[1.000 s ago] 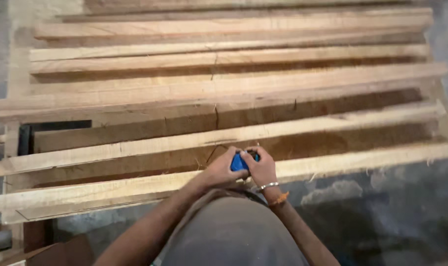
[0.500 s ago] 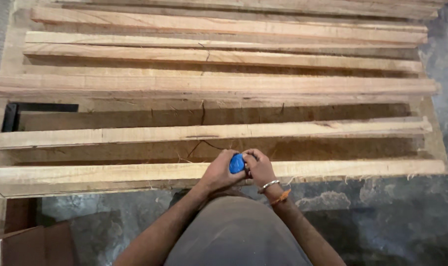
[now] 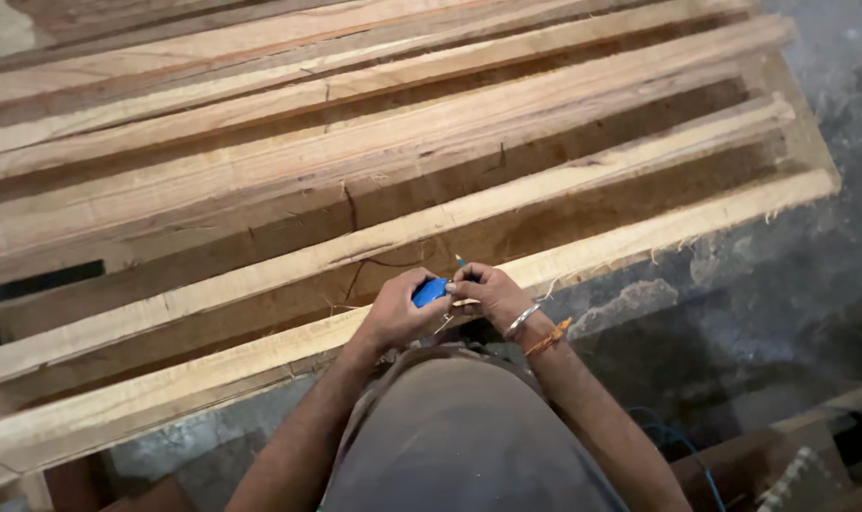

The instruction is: The person measures and marks wooden planks and frame parts on a workbench. They use an L-shaped square, a pencil, a steel ruler and a tape measure to mark cut lines on multiple boards, repositioning planks and the square between marks.

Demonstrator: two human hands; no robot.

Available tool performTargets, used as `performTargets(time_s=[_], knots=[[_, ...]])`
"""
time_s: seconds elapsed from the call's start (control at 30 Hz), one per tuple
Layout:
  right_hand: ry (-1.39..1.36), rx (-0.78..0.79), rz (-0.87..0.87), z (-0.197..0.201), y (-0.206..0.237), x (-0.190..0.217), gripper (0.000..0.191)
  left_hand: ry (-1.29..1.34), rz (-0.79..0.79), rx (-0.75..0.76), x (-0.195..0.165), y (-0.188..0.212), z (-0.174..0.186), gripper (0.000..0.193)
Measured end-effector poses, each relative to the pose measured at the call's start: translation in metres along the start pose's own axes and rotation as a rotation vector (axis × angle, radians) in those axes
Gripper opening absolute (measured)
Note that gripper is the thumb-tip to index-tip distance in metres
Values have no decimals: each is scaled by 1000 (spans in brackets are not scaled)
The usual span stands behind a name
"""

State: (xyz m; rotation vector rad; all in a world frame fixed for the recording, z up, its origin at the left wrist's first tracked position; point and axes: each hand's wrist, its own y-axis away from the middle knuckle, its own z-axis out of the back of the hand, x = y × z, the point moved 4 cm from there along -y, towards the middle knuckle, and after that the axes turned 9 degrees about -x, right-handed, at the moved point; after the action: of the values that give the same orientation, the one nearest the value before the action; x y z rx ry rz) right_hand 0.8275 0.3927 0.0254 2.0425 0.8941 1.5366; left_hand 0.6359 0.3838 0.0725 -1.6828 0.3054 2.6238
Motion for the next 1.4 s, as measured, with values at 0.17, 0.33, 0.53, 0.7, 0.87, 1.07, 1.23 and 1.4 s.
performTargets(time_s=[0.17,0.33,0.53,0.7,0.87,1.07,1.23,1.4], knots=[[108,-47,130,25,-11,19,14,-61,-18,-59,-5,-19,-16,38],[-322,-194,349,117,-29,88,14,-142,-28,-274,-9,-60,-27,42],[-575,-571,547,292,-47,183,25,-332,212,-141,-49,-118,-69,42],[-626,-877,766,418,-56,243,37,-441,163,-187,-110,-174,-136,33],[-415,-1151,961,508,-61,293,48,-460,182,-215,-126,-211,-188,26],[-261,-1260,897,562,-92,324,48,-491,209,-261,-132,-258,-258,23],[-23,-1441,858,587,-109,344,48,-508,274,-226,-140,-285,-288,23],[68,-1476,879,605,-129,359,49,-502,231,-267,-149,-307,-304,21]])
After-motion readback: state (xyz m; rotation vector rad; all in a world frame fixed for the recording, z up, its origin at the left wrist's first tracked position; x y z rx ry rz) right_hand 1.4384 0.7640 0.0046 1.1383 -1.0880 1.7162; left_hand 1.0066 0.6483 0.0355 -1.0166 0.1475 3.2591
